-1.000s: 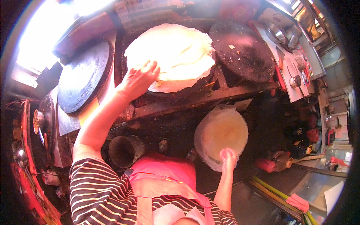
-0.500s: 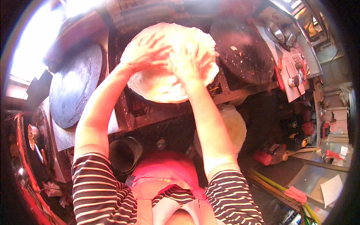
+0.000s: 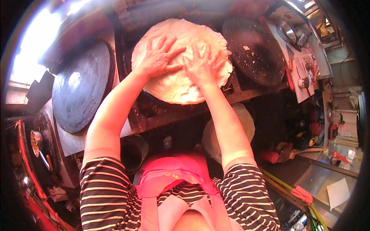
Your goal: The person assembles a food item by spreading a mixture of shredded vegetables onto a thin, round sheet of dough. They then fold the sheet over the filling to create a wrap. The person uses a ladle to scoop the vegetable mixture and tongs to select ingredients from a display case.
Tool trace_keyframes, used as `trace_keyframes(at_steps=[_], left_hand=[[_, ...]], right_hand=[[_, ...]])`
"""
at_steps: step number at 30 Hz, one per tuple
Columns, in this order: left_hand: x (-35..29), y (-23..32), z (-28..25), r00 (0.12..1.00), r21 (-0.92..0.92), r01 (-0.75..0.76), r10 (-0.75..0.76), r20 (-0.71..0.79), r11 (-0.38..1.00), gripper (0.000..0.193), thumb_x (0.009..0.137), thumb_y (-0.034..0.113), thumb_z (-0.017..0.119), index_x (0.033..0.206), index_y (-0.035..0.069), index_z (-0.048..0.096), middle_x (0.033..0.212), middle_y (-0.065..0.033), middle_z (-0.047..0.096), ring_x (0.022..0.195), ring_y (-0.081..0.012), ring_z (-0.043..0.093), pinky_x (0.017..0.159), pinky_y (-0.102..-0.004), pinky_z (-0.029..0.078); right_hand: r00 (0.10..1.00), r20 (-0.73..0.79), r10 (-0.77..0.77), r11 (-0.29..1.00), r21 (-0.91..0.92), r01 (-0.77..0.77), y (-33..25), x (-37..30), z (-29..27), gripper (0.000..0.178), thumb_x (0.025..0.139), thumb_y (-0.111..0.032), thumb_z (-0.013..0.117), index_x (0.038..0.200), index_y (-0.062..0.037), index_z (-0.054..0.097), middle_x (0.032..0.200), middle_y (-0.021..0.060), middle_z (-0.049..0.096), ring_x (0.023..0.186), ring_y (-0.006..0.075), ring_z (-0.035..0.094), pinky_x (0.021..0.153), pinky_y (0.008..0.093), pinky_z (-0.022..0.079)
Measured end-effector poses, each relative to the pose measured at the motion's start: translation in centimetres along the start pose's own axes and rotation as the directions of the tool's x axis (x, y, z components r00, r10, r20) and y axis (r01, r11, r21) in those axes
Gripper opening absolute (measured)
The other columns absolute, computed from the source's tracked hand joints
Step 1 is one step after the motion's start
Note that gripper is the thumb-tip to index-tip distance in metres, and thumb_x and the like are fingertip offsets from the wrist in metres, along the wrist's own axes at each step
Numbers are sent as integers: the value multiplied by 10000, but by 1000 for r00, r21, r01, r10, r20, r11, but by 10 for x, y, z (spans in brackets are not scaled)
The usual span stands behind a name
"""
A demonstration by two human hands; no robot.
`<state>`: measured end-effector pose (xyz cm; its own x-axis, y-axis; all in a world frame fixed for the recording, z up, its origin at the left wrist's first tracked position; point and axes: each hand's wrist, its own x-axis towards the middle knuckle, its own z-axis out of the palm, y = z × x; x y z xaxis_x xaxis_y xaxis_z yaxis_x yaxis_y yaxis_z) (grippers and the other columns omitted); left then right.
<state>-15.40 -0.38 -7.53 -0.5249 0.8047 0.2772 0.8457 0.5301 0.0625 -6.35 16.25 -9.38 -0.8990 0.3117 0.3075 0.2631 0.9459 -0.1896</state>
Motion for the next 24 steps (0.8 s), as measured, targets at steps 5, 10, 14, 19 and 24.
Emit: trace_keyframes(at_steps=[5, 10, 14, 19, 24], left_hand=[[2, -3, -1, 1000, 11, -22, 23, -9, 1000, 650, 828, 609, 524, 1405, 331, 411, 1520, -99, 255, 1399, -380, 205, 1074, -640, 126], [1, 0, -1, 999, 8, -19, 19, -27, 1000, 662, 823, 603, 536, 1407, 319, 409, 1523, -105, 245, 1399, -386, 199, 1063, -659, 125], [8, 3, -14, 993, 15, -12, 10, 121, 1000, 669, 822, 588, 551, 1412, 307, 405, 1524, -119, 237, 1403, -387, 191, 1074, -649, 118], [49, -17, -29, 951, 103, -13, -19, 307, 995, 537, 914, 542, 457, 1371, 259, 454, 1478, -77, 343, 1363, -285, 316, 1098, -529, 234], [64, -15, 24, 991, 31, 114, -116, 62, 993, 501, 961, 503, 346, 1416, 295, 388, 1521, -40, 289, 1409, -279, 241, 1091, -624, 140]], right_hand=[[1000, 28, 15, 1000, -3, -15, -3, 3, -9, 661, 881, -551, 464, 1458, -270, 307, 1515, 210, 183, 1374, 536, 78, 1035, 734, 28], [976, 201, 82, 995, 45, -93, -1, 25, -13, 629, 902, -561, 418, 1460, -294, 304, 1534, 163, 168, 1396, 494, 35, 1068, 687, 4], [999, 4, 36, 999, 32, -36, 0, 36, -4, 593, 914, -528, 401, 1433, -242, 370, 1546, 137, 169, 1403, 477, 40, 1074, 676, -44], [998, 43, 48, 998, 45, -50, 3, 34, 9, 582, 918, -509, 389, 1429, -231, 378, 1535, 145, 209, 1399, 486, 61, 1064, 687, -59], [999, 13, 43, 999, 19, -43, 4, 35, 10, 586, 910, -502, 407, 1441, -256, 366, 1517, 136, 238, 1397, 468, 93, 1074, 671, -52]])
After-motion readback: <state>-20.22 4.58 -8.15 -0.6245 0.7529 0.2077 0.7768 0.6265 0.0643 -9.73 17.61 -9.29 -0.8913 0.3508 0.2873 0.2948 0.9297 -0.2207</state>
